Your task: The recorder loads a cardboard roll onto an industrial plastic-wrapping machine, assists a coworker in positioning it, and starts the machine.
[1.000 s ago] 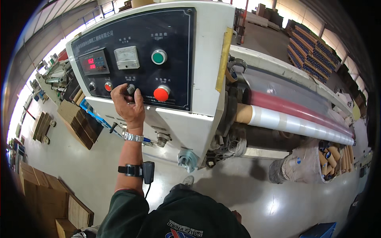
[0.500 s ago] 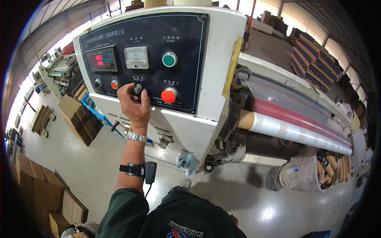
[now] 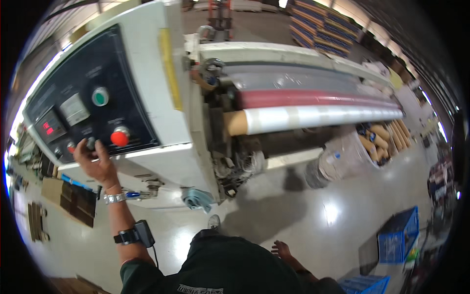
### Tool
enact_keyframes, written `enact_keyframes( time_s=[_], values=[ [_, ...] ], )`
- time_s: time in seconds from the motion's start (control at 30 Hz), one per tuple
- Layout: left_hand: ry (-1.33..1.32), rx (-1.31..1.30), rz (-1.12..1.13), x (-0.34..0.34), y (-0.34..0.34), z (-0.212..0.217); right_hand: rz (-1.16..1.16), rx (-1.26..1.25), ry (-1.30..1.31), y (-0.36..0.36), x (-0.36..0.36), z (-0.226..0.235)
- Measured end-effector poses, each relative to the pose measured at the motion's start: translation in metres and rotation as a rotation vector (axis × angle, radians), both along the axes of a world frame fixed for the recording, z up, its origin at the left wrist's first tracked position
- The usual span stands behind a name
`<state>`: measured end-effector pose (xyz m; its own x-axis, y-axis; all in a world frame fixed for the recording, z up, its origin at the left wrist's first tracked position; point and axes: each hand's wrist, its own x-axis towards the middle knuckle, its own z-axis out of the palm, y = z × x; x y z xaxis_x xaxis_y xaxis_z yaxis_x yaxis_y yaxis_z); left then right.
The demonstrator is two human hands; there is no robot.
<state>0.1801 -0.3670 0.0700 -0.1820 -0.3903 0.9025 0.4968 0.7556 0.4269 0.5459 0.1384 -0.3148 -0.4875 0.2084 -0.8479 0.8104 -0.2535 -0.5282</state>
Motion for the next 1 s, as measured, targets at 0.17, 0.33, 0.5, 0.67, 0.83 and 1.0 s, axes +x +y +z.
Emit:
enact_keyframes(
  time_s=[0.17,0.33,0.5,0.67,0.83,1.0],
  values=[
    [-0.071,-0.013,0.067,-0.002,-0.005,-0.003,-0.064,-0.006,-0.001,-0.007,0.005,-0.002],
    [-0.062,0.016,0.069,-0.007,0.001,-0.002,-0.072,0.006,0.001,-0.012,0.014,-0.008],
    [-0.075,-0.034,0.096,-0.004,-0.003,-0.001,-0.068,0.019,0.011,-0.012,0.013,-0.002],
    [-0.113,-0.042,0.148,-0.003,-0.004,-0.001,-0.048,0.029,0.032,-0.01,0.011,0.001],
    [-0.114,-0.011,0.093,-0.004,-0.007,-0.002,-0.032,0.036,0.032,-0.013,0.011,0.001],
    [-0.124,-0.069,0.174,-0.002,-0.003,0.002,0.0,0.055,0.009,-0.014,0.012,0.002]
  ],
)
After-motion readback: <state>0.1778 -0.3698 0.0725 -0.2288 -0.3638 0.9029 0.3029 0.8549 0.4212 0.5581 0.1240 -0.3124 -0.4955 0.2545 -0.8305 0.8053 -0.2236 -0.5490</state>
